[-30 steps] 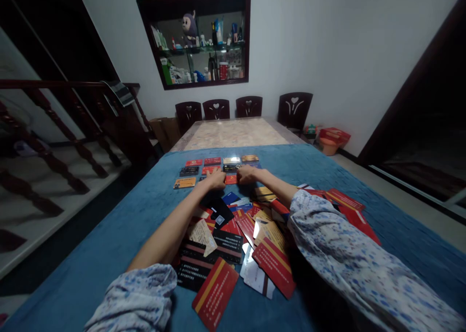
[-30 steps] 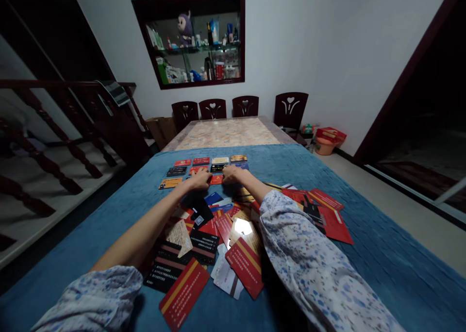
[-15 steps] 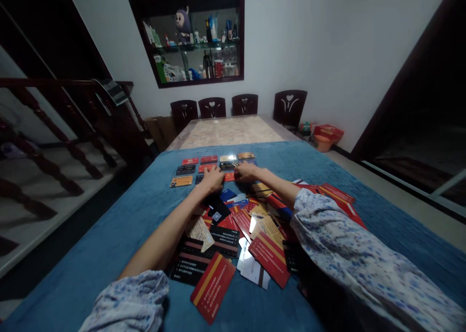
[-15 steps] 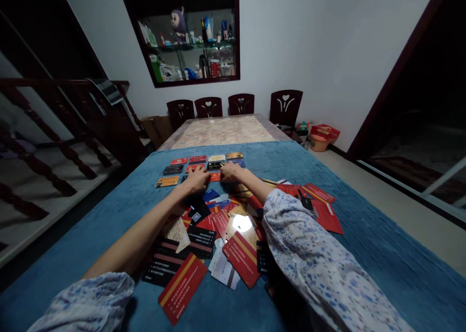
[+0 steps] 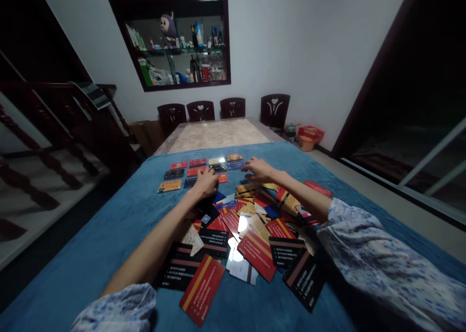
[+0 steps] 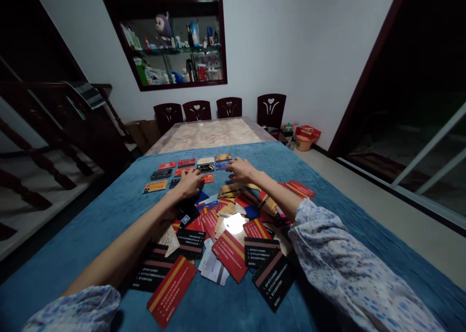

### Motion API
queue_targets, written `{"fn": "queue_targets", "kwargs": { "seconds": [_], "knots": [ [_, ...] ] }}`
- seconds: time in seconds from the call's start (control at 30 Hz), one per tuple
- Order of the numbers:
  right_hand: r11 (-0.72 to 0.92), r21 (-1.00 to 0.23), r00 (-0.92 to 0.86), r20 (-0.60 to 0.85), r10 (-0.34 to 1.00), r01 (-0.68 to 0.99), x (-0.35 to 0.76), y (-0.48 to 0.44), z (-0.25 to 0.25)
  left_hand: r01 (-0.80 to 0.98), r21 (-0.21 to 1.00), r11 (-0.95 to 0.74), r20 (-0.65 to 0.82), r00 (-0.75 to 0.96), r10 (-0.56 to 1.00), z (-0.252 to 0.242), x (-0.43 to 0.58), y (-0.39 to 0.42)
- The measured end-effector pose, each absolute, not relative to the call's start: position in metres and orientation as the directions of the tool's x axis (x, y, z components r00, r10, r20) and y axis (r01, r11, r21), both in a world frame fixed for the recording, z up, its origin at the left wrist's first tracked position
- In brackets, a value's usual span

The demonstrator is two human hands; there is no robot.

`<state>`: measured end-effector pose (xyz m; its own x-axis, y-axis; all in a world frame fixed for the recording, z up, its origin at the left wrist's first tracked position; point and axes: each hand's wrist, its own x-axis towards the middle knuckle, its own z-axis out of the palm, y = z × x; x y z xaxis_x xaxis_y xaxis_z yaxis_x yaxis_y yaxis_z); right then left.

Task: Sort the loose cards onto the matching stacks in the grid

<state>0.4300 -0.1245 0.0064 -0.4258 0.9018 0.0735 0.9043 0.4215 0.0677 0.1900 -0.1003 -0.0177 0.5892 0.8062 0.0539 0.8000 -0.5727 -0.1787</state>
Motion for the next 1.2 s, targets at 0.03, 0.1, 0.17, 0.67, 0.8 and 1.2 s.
{"fn": "queue_targets", "kwargs": {
  "seconds": [0.03,0.1,0.17,0.67,0.8,1.2],
  "knots": [
    [0.415,0.066,-0.42,0.084,0.904,0.907,0.435,-0.13,0.007,0.8,-0.167,-0.577,0.058,0.592,0.804,-0.016,0.193,-0.103],
    [0.403,0.063,-0.408,0.104,0.907,0.913,0.444,-0.141,0.008,0.792,-0.145,-0.593,0.073,0.606,0.792,-0.013,0.2,-0.109],
    [0.393,0.062,-0.397,0.116,0.91,0.918,0.453,-0.151,0.009,0.78,-0.124,-0.613,0.098,0.625,0.775,-0.011,0.207,-0.114],
    [0.267,0.026,-0.267,0.176,0.948,0.963,0.535,-0.207,-0.019,0.46,-0.013,-0.888,0.139,0.88,0.454,-0.02,0.299,-0.173],
    [0.22,0.036,-0.223,0.196,0.955,0.975,0.553,-0.22,-0.022,0.373,-0.017,-0.928,0.137,0.92,0.368,-0.021,0.326,-0.185],
    [0.023,0.018,-0.027,0.234,0.972,1.0,0.59,-0.253,-0.039,0.131,-0.041,-0.991,0.126,0.984,0.125,-0.034,0.395,-0.207]
  ]
}}
